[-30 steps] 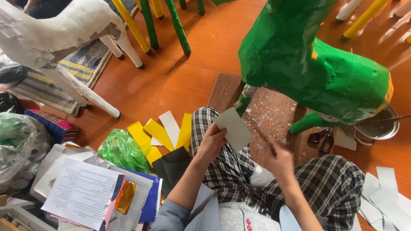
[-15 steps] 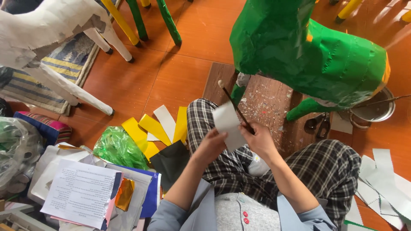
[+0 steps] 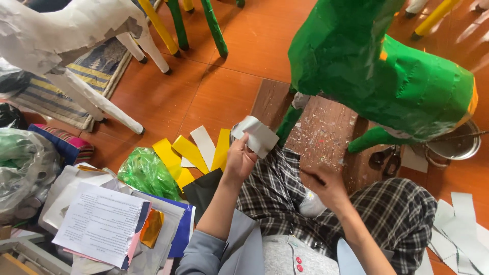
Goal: Decorating a green animal figure by cutting and applying paper strips and gold foil.
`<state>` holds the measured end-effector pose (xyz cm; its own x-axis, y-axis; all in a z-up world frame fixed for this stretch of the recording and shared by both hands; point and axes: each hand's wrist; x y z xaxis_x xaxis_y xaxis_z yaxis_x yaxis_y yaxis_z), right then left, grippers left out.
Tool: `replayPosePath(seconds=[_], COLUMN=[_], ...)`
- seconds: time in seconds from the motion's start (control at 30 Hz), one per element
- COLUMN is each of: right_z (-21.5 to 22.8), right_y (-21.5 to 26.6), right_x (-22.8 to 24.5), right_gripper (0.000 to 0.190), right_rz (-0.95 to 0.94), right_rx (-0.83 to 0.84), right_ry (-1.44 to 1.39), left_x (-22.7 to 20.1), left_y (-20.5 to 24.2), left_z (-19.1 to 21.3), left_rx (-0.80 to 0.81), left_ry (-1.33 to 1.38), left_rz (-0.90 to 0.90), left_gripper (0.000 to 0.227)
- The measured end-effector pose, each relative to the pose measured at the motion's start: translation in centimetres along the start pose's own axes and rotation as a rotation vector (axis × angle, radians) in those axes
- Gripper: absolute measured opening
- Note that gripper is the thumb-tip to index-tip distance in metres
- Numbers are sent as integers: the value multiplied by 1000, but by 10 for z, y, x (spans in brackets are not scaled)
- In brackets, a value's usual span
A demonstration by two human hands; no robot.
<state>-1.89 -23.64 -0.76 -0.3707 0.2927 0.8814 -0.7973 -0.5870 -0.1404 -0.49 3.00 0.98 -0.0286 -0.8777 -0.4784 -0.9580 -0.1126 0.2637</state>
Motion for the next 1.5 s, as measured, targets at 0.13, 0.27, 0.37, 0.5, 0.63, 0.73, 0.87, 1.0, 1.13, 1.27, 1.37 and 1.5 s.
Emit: replayPosePath(seconds=[0.13, 0.27, 0.37, 0.5, 0.63, 0.73, 0.87, 1.0, 1.13, 1.27, 1.37, 1.5], right_z=[-3, 0, 0, 42, 117, 171, 220, 229, 157, 87, 41, 7], right_y=[6, 8, 23, 73, 98, 132, 133, 96, 49, 9, -17, -56], right_x=[-10, 9, -21, -20, -13, -114, -200, -133, -38, -36, -22, -37], right_gripper=[27, 20, 20, 19, 28, 36, 33, 33, 37, 34, 28, 103], right_rz=[-96, -177, -159, -166, -391, -661, -888, -808, -790, -509, -383, 123], right_rx=[25, -40, -107, -588, -890, -797, -527, -510, -133, 402, 339, 310], right_ry=[12, 56, 92, 341, 388, 417, 701, 992, 589, -232, -856, -1594], left_x=[-1, 10, 19, 32, 44, 62, 83, 117, 96, 101, 101, 101], left_y=[8, -3, -10, -3, 11, 19, 17, -16, 7, 1, -1, -3], left_z=[-15, 5, 10, 2, -44, -61, -72, 36, -50, -33, -17, -10], left_rx=[41, 32, 44, 94, 132, 271, 189, 187, 105, 123, 266, 426], left_ry=[6, 3, -30, -86, -127, -148, -220, -229, -203, -128, -58, 227], left_rz=[39, 57, 100, 215, 331, 407, 522, 574, 599, 721, 770, 803], left_gripper=[27, 28, 30, 30, 30, 56, 35, 26, 34, 36, 44, 46])
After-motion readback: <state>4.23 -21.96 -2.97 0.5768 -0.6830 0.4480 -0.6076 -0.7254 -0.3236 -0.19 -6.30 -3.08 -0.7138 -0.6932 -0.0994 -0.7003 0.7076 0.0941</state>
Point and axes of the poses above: each hand's wrist, its own y-axis away from the middle knuckle, its own z-axis out of the back of the hand, x = y × z, and after that the axes turned 15 degrees about x, right-handed
